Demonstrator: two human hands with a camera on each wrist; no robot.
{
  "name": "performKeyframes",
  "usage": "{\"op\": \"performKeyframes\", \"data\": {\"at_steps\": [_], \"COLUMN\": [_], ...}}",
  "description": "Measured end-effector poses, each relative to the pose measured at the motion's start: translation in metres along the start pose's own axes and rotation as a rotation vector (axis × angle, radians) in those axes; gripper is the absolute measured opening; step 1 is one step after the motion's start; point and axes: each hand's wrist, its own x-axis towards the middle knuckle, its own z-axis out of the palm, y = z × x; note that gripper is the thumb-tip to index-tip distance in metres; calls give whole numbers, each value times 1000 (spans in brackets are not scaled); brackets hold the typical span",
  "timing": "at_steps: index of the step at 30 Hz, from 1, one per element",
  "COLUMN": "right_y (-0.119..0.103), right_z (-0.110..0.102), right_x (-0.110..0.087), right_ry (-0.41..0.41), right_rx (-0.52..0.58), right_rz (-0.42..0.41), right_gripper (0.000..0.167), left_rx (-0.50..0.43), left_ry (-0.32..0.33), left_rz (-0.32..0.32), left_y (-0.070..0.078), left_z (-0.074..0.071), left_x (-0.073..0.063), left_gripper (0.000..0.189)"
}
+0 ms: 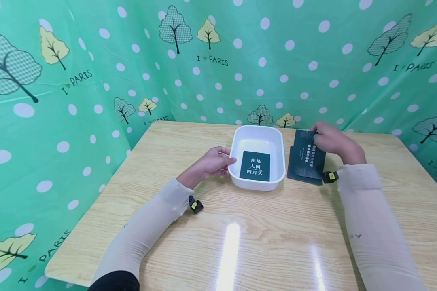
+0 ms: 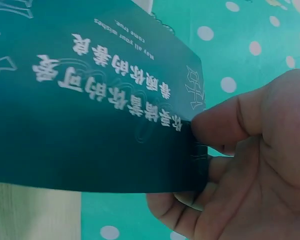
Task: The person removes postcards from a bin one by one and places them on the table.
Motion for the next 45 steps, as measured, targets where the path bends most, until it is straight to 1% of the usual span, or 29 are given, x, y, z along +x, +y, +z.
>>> {"op": "performKeyframes", "data": {"at_steps": [5,9,12,14,19,24,30,36,42,45], "right_y": [2,4,6,8,12,17,20,24,25,25], "right_z": [3,6,8,9,13,18,26,34,38,39], "right_x": [0,2,4,6,10,14,19,22,22,23], "right_ry": [-70,-108,-109,-105,-108,-136,-144,-151,-165,-166], "right_rx": [16,-1,-39,-57,-87,-134,-173,-188,-193,-195], "right_rz": [37,28,2,0,37,55,62,76,89,80], "right_gripper": [38,39,47,52,57,59,60,59,57,53], "left_rx": [-2,-2,-2,-4,-1,4,-5,-10,-11,-11], "left_ry": [0,-4,-7,-9,-6,1,-2,-9,-8,-9], "left_rz": [-1,-5,-5,-5,-4,-3,0,4,4,5], "left_y": [1,1,2,2,2,0,-2,-2,0,0], "left_z": [0,-1,-2,-2,-2,-2,-2,-1,0,0], "left_x": [-1,-1,-1,-1,-1,0,1,0,-2,-2], "left_gripper": [36,36,37,37,38,37,37,36,35,35]}}
